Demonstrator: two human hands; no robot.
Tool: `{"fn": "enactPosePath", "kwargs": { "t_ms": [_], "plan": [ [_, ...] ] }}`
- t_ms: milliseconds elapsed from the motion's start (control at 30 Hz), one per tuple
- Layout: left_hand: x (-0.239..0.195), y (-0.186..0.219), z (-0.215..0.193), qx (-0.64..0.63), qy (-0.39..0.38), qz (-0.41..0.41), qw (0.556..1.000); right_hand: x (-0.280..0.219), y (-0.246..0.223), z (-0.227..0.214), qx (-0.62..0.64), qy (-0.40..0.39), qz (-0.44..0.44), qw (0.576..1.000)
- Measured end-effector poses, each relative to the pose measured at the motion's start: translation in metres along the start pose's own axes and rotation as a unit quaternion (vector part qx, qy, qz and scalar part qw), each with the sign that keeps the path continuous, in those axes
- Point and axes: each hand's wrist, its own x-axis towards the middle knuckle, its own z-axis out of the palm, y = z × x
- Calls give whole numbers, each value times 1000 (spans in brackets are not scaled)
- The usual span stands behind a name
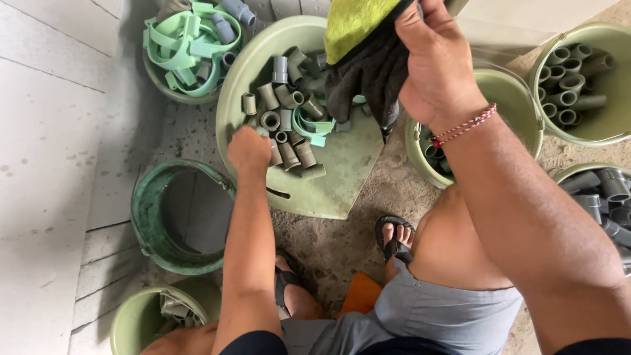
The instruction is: The person wipes small gray plastic pipe fittings with a green and black cloth, handling them one at a time from a green basin and placing them into adjacent buckets. The person repeatedly picks up fittings, wipes them, and transfers them to other containers.
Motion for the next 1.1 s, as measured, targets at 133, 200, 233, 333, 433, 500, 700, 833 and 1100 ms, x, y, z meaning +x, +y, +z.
{"fn": "enactPosePath", "kwargs": {
  "t_ms": [133, 200, 233, 333, 433, 500, 700, 833, 1100],
  "plan": [
    [-73, 27, -91, -88, 12, 42, 995, 5, 9, -11, -30, 48, 8, 998],
    [-106, 39, -125, -161, -24, 38, 986, 4, 8, -6, -3, 78, 18, 997],
    [-114, 41, -132, -237, -38, 91, 967, 0, 5, 1, 55, -7, 11, 998],
    [-121, 40, -123, -351, -1, 190, 917, -15, -5, 22, 38, -137, -42, 989],
    [-141, 46, -127, -448, 11, 257, 856, -35, -12, 37, -148, -220, -142, 954],
    [-157, 52, -132, -506, -21, 284, 814, -50, -14, 45, -263, -260, -202, 907],
    [-168, 69, -128, -637, -110, 267, 715, -67, -7, 50, -488, -203, -275, 803],
    [-183, 77, -133, -527, 65, 350, 772, -55, 2, 31, -480, -170, -281, 814],
    [-200, 112, -120, -297, 296, 669, 613, -58, -6, 10, -395, -132, -254, 873]
  ]
}}
